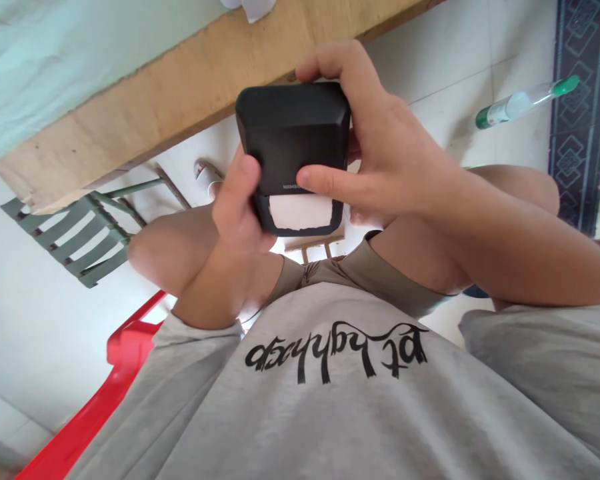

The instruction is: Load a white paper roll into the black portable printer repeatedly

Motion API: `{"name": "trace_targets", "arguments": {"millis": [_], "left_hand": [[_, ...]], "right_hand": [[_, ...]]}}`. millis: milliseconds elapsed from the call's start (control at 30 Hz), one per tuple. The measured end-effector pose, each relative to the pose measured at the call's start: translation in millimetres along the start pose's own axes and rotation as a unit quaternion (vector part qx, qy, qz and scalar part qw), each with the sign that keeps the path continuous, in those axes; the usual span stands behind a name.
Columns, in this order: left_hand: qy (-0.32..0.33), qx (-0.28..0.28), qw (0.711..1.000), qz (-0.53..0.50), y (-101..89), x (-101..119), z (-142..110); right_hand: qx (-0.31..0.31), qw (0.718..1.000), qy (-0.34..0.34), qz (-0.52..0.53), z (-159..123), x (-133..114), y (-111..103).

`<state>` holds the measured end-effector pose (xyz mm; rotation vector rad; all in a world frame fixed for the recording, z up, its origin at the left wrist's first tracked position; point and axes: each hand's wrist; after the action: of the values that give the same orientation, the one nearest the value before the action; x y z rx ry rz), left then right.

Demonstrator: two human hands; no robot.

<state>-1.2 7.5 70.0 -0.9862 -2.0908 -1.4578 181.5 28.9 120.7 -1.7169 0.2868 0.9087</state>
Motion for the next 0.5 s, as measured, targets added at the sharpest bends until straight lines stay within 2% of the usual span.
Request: {"name": "trace_targets", "arguments": {"millis": [33,100,200,267,433,500], "left_hand": [[-0.037,-0.051,0.998,-0.012,1.4,0.6,0.9],[-0.036,-0.082,0.996,-0.031,1.0,1.2,3.3],[0.03,-0.003,0.999,-0.033,-4.6,0.2,6.9],[0.035,0.029,0.999,-0.016,-7.8,-0.7,8.3],[0.013,0.049,0.999,0.009,-9.7,-2.0,9.1],[0.012,0.026,1.0,0.002,-9.9,-2.8,9.2]], "right_hand": [[0.006,1.0,-0.001,-0.018,0.1,1.5,-0.6],[0.023,0.997,0.003,-0.067,0.0,5.1,-3.3],[0.081,0.986,-0.026,-0.145,-1.7,10.0,-9.2],[0.1,0.978,-0.056,-0.171,-3.5,11.5,-12.3],[0.066,0.981,-0.113,-0.143,-5.4,11.9,-12.0],[0.056,0.982,-0.121,-0.135,-4.3,13.1,-9.8]]}}
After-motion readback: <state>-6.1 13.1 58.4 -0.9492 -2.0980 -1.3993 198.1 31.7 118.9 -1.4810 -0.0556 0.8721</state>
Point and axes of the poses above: each hand's wrist, its own z-axis towards the middle knuckle, its own y-axis out of the palm, x = y × z, and after that the axes turned 15 degrees about -z, right-handed
